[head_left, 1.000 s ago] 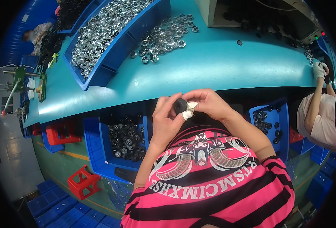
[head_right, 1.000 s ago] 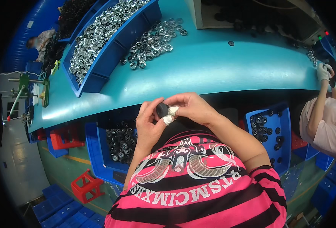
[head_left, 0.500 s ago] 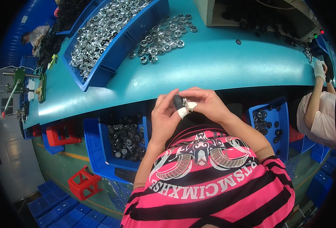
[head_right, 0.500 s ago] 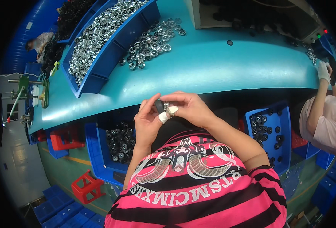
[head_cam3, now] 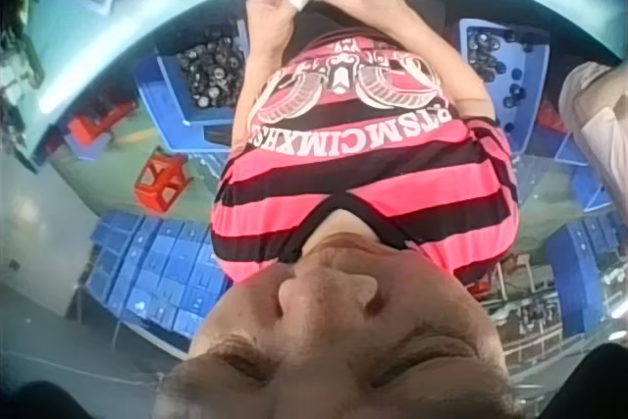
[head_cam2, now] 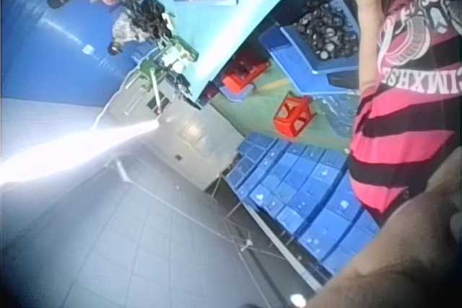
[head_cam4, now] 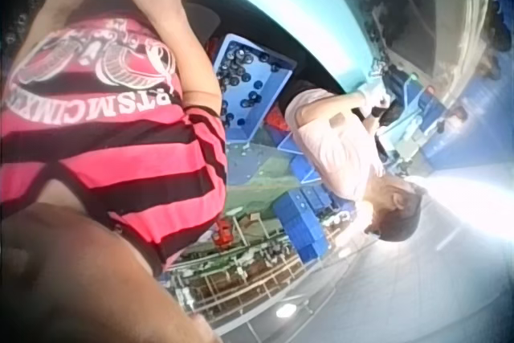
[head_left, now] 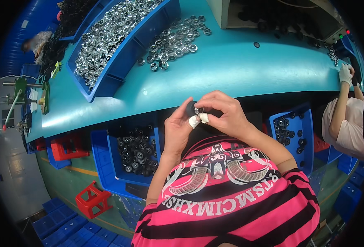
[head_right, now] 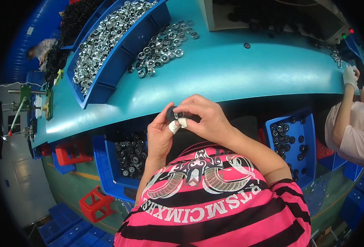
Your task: Assembling small plastic rings with white components at a factory assembly line.
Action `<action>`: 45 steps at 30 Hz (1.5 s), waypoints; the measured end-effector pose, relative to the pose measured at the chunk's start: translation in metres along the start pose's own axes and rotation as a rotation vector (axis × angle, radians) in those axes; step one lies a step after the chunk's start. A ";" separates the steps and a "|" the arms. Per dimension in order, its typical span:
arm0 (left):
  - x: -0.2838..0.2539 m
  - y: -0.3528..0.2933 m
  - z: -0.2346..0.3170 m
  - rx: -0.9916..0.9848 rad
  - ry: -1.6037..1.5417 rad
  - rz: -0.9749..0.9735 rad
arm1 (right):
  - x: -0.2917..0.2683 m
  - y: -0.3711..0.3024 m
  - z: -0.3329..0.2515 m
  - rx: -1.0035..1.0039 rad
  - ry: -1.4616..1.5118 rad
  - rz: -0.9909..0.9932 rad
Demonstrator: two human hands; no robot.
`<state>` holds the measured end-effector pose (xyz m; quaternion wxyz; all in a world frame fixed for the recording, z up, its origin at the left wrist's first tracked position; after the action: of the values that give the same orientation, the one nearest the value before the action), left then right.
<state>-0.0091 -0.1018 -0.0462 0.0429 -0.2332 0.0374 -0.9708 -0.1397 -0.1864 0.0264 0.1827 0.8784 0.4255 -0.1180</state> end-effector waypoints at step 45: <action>-0.007 -0.006 -0.010 0.085 -0.003 0.113 | 0.022 0.000 0.009 0.015 0.012 -0.040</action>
<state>-0.0077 -0.0943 -0.0578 0.1078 -0.2300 0.0091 -0.9672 -0.1263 -0.1747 0.0102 0.1711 0.8719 0.4430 -0.1195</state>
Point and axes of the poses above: each hand's wrist, its own y-axis towards the middle knuckle, its own x-axis out of the palm, z = x × y, the point moved 9 cm from there along y, towards the middle knuckle, and after that the axes turned 13 degrees about -z, right-handed, at the moved point
